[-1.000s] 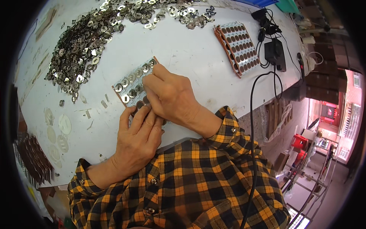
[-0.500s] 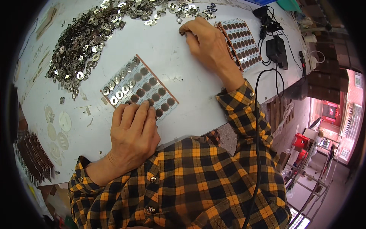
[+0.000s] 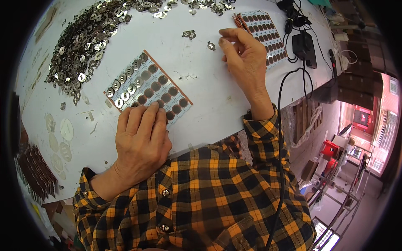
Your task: Pick up small metal hardware components from a pile and place them individually into a grid-like tray for assembly or sorting.
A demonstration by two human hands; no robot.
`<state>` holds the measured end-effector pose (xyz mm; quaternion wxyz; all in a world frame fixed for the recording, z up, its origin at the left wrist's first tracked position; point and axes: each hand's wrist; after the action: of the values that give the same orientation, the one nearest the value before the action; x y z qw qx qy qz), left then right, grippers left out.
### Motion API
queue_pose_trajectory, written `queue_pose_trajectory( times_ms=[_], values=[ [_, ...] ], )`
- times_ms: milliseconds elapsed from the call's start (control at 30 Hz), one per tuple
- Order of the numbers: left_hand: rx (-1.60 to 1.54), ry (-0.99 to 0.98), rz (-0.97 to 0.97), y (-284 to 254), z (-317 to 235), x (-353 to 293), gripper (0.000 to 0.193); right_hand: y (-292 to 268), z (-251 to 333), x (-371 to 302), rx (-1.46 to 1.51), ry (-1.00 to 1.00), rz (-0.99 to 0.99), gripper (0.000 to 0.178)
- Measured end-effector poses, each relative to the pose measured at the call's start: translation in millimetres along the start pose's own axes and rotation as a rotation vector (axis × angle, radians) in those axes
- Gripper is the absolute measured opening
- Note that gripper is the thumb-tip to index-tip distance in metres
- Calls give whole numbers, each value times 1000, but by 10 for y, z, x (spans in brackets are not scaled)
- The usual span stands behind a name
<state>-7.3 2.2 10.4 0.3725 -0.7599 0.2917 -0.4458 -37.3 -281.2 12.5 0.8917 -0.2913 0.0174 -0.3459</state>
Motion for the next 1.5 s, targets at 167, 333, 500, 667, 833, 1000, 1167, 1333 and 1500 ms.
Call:
queue_pose_trajectory(
  times_ms=[167,333,500,667,833,1000,1167,1333,1500],
  values=[
    [-4,-6,-13,-11,-2,1,30,-4,-86,8,-182,-246,8,19],
    [19,33,-10,4,36,-21,39,-17,-124,167,-349,-651,182,26],
    [20,51,7,6,45,-14,36,128,125,-20,17,-409,346,24],
    [-19,18,-15,20,24,-27,34,571,536,-285,343,46,530,17],
    [20,17,-1,21,-4,-29,34,715,398,-203,173,-236,501,15],
    [36,22,34,6,-5,-34,34,717,447,-158,117,-316,527,14],
    [43,24,36,10,-7,-38,34,698,484,-78,85,-235,577,13],
    [42,35,46,-8,-6,-17,34,730,545,-138,63,-290,562,13],
    [59,43,47,-5,-6,-23,33,732,504,-105,96,-219,561,13]
  ],
)
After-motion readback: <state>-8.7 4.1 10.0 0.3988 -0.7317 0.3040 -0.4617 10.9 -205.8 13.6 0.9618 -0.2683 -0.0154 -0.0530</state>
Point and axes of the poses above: each hand's wrist, its own x-axis towards the middle knuckle, its own y-axis out of the palm, z = x × y, and after that the axes turned 7 degrees about -z, right-handed
